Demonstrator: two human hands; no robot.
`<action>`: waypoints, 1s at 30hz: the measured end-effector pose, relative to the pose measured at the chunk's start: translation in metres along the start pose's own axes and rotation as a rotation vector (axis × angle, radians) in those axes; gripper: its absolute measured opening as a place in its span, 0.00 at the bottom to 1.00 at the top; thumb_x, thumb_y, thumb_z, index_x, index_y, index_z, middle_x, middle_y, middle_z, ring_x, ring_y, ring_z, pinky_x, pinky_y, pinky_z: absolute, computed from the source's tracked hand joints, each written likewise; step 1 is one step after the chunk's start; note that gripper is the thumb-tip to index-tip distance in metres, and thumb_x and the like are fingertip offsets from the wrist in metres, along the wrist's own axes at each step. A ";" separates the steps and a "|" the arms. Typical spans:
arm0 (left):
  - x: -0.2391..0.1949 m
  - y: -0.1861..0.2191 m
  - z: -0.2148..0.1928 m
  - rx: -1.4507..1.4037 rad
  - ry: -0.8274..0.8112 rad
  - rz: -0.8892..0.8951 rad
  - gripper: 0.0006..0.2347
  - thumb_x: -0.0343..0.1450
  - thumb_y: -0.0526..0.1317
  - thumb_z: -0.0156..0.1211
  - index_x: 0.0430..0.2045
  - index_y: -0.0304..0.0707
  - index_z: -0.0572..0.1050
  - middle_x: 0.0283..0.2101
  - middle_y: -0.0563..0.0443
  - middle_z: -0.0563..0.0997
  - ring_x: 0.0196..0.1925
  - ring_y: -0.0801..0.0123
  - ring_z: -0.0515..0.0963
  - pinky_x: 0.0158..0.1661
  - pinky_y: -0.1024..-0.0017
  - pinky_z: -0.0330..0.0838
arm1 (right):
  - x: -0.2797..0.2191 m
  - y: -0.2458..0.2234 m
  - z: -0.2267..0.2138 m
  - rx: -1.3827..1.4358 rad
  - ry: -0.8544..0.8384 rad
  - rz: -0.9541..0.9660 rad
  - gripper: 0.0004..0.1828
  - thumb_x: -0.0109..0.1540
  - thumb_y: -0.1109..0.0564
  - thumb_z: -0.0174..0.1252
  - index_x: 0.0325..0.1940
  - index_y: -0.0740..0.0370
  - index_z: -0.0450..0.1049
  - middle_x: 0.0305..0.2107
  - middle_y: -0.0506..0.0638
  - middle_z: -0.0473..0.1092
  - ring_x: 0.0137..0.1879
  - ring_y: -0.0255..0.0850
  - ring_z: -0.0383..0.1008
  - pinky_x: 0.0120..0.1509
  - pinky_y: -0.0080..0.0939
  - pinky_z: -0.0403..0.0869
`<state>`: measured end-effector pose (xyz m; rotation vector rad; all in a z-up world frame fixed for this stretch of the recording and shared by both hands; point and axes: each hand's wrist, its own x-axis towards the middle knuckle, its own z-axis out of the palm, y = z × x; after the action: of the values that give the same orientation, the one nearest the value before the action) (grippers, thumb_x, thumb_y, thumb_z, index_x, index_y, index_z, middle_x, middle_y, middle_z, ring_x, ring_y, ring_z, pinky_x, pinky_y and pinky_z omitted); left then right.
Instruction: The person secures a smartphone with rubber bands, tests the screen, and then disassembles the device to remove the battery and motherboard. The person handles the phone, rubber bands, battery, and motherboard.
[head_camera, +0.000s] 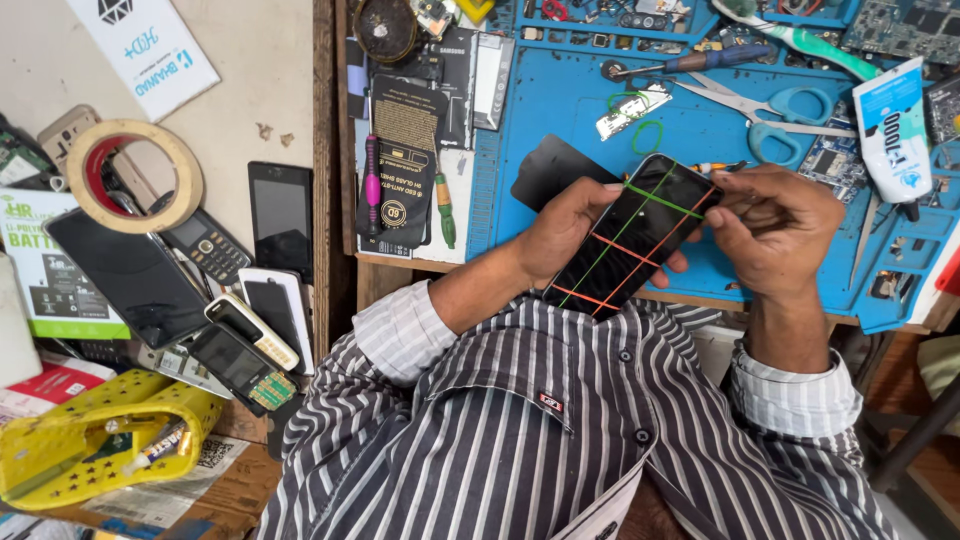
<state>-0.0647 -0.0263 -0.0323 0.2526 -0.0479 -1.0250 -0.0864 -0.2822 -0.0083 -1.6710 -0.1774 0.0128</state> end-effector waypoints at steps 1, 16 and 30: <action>0.000 0.001 0.001 0.016 -0.018 0.004 0.28 0.82 0.50 0.26 0.71 0.24 0.60 0.62 0.24 0.74 0.55 0.47 0.83 0.57 0.54 0.81 | -0.001 0.000 -0.001 -0.020 0.001 -0.007 0.13 0.67 0.68 0.68 0.55 0.75 0.76 0.44 0.58 0.76 0.45 0.37 0.80 0.48 0.30 0.79; 0.001 0.002 0.007 0.180 -0.020 0.032 0.30 0.82 0.56 0.29 0.69 0.25 0.60 0.57 0.29 0.78 0.52 0.49 0.84 0.54 0.55 0.82 | -0.004 -0.001 0.001 0.016 0.006 0.002 0.14 0.67 0.70 0.66 0.56 0.75 0.75 0.44 0.59 0.76 0.44 0.39 0.81 0.47 0.32 0.81; -0.014 0.000 -0.007 0.314 -0.152 -0.002 0.33 0.76 0.60 0.42 0.67 0.27 0.59 0.60 0.27 0.75 0.61 0.49 0.79 0.59 0.55 0.78 | -0.003 -0.003 0.007 0.044 -0.003 0.017 0.15 0.68 0.65 0.69 0.56 0.73 0.76 0.45 0.57 0.76 0.48 0.36 0.79 0.52 0.31 0.79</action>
<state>-0.0713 -0.0129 -0.0384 0.4602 -0.3478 -1.0359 -0.0910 -0.2756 -0.0062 -1.6282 -0.1644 0.0316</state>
